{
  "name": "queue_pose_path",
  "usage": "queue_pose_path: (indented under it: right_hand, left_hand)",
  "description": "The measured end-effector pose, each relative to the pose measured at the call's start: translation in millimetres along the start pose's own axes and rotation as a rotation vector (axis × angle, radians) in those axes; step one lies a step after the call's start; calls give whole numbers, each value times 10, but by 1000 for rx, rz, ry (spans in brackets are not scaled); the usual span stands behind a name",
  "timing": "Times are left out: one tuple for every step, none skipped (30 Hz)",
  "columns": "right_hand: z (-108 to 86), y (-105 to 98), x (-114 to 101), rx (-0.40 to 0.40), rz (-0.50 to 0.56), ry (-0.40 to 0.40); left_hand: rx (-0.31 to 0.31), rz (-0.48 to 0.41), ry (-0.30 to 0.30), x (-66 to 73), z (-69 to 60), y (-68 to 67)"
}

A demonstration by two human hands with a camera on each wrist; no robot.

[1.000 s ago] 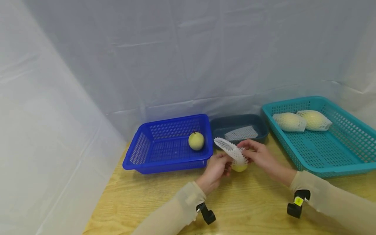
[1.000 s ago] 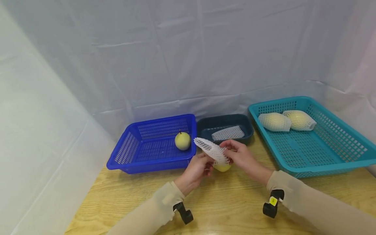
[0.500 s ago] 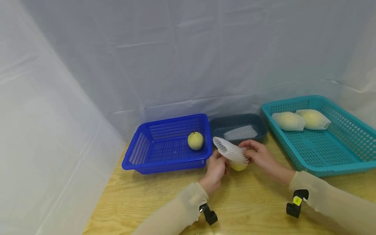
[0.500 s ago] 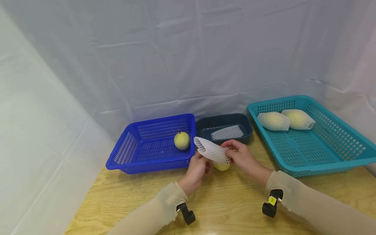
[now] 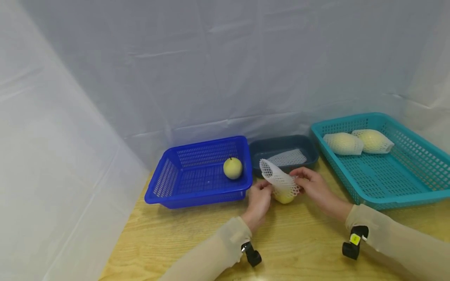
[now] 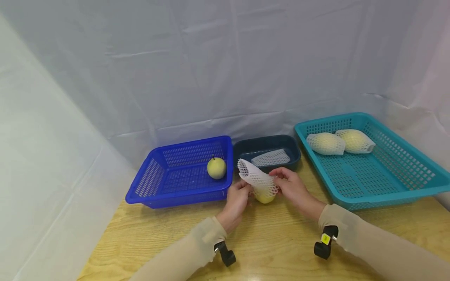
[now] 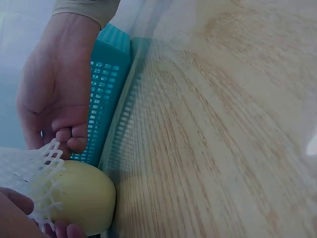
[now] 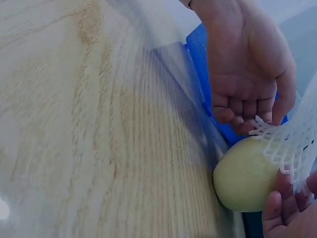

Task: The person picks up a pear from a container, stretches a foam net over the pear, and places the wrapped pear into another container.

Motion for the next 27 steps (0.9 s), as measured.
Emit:
queue_pose_path:
  right_hand:
    - [3, -1, 10, -1, -5, 7]
    - [5, -3, 20, -2, -9, 15]
    - [7, -4, 30, -2, -14, 22]
    - [10, -5, 41, -1, -21, 28]
    - [14, -5, 52, 1, -26, 34]
    - [18, -6, 66, 3, -30, 40]
    - [23, -5, 79, 5, -33, 42]
    - [27, -4, 92, 7, -35, 44]
    - [32, -3, 106, 8, -35, 44]
    - [37, -3, 121, 9, -31, 46]
    - [41, -4, 137, 12, -28, 45]
    - [45, -5, 152, 15, -26, 44]
    - [50, -8, 164, 15, -26, 41]
    - [53, -11, 175, 15, -28, 38]
    - [56, -15, 187, 14, -33, 36]
    - [60, -18, 200, 13, -44, 33]
    - [64, -22, 213, 11, -60, 31]
    - [65, -23, 224, 7, -76, 30]
    - [66, -24, 234, 4, -94, 28]
    - [66, -25, 243, 0, -109, 28]
    - [67, -25, 252, -3, -127, 27]
    - [68, -25, 261, -3, -143, 27]
    - [69, -26, 268, -4, -161, 24]
    - [71, -26, 275, -6, -181, 25]
    - [76, -28, 283, -7, -205, 21]
    - [83, -30, 290, -9, -230, 19]
    - [91, -32, 296, -12, -257, 13]
  left_hand:
    - [1, 4, -6, 0, 2, 1]
    - [2, 10, -10, -2, 4, 1]
    - [6, 23, -13, -3, 7, -2]
    - [10, 42, -8, -4, 12, -6]
    - [11, 59, 0, -6, 17, -8]
    - [15, 84, 10, -8, 22, -14]
    - [20, 113, 16, -9, 26, -20]
    - [26, 143, 22, -14, 30, -27]
    - [29, 170, 28, -19, 34, -33]
    - [30, 194, 35, -22, 38, -38]
    - [31, 218, 39, -26, 40, -43]
    - [31, 242, 40, -32, 44, -48]
    - [27, 260, 41, -33, 49, -52]
    - [22, 276, 42, -36, 54, -56]
    - [14, 289, 37, -34, 56, -61]
    - [9, 307, 31, -34, 57, -69]
    - [1, 322, 22, -37, 58, -77]
    - [-6, 342, 15, -37, 55, -86]
    - [-15, 356, 7, -38, 52, -95]
    - [-22, 375, -2, -40, 49, -105]
    - [-27, 397, -9, -42, 44, -115]
    - [-31, 419, -15, -44, 41, -124]
    - [-36, 444, -16, -45, 40, -132]
    - [-39, 469, -17, -45, 39, -138]
    - [-45, 490, -19, -46, 40, -143]
    - [-48, 517, -21, -44, 42, -147]
    - [-55, 538, -25, -42, 46, -149]
Point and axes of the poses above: each hand's wrist, its own z-axis towards the middle knuckle, its own y-axis out of the palm, x = y × z, the point moved 3 cm from there along z, towards the middle knuckle, and after that the axes turned 1 degree about -x, right-handed, at the moved point
